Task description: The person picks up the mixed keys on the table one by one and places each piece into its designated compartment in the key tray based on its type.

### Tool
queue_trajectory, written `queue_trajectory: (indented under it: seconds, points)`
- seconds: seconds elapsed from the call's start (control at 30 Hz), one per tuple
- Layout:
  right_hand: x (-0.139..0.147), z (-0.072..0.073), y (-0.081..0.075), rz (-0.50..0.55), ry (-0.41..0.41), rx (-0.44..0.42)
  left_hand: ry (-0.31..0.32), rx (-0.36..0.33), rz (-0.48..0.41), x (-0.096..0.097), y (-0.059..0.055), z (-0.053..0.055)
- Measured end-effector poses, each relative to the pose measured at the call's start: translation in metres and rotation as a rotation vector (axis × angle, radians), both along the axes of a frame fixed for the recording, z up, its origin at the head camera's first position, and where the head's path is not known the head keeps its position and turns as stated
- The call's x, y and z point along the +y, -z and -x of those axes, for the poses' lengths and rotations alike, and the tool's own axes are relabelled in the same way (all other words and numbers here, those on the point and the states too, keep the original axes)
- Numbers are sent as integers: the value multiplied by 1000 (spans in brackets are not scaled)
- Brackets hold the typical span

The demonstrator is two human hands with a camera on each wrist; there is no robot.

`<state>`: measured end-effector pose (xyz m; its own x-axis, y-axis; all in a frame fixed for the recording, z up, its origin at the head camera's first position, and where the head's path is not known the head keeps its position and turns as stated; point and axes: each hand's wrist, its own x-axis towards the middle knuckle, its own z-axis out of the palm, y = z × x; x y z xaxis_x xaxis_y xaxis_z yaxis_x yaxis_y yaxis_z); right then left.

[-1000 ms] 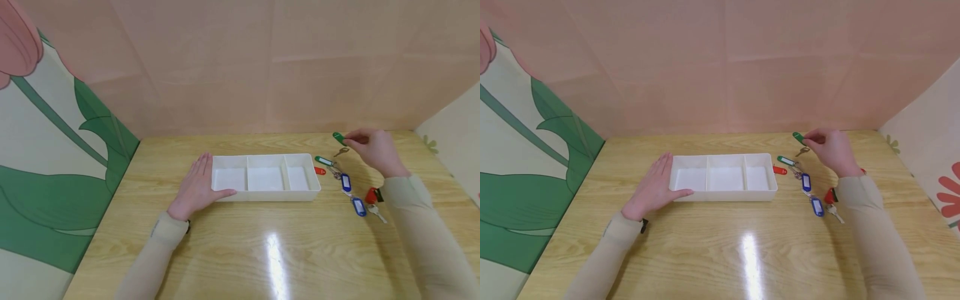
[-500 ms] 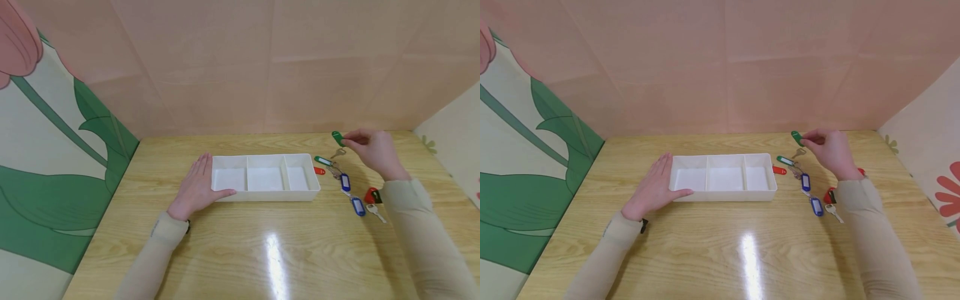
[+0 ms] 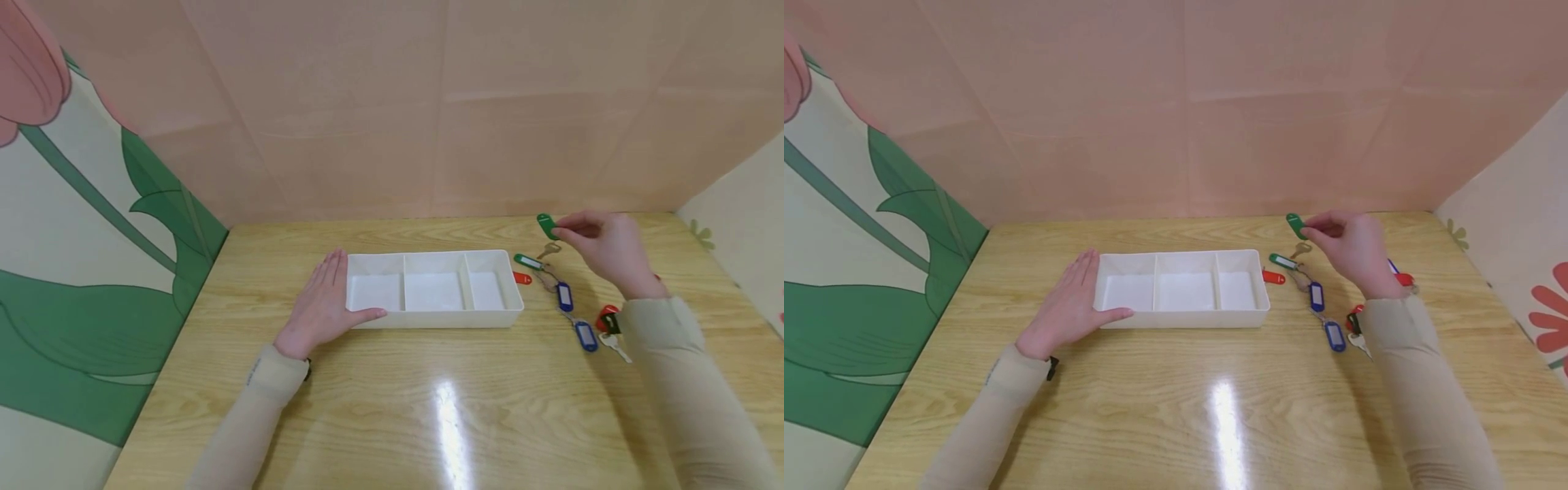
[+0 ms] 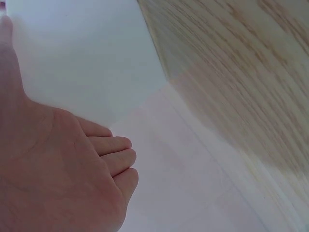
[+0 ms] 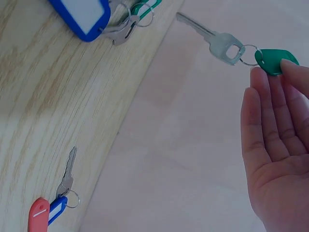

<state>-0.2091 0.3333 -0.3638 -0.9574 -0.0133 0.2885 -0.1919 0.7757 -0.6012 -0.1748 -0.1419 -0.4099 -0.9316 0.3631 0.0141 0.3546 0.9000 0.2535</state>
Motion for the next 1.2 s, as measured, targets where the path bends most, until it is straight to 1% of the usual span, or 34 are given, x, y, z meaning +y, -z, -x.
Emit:
queue_trajectory:
  seconds: [0.23,0.6,0.9,1.07,1.2]
  points:
    - [-6,-4,-1,7,-3,20,-1,-8,4,0,1,0]
    - [-14,-11,-4,23,2,6,-11,-24,5,-2,1,-1]
    - [-20,-15,-5,29,-15,27,-1,-4,-3,-2,0,0]
    - [-23,-17,-7,18,-13,4,16,3,-4,-2,-1,0]
    - [-26,-19,-10,2,-9,-16,18,4,3,-1,-1,0]
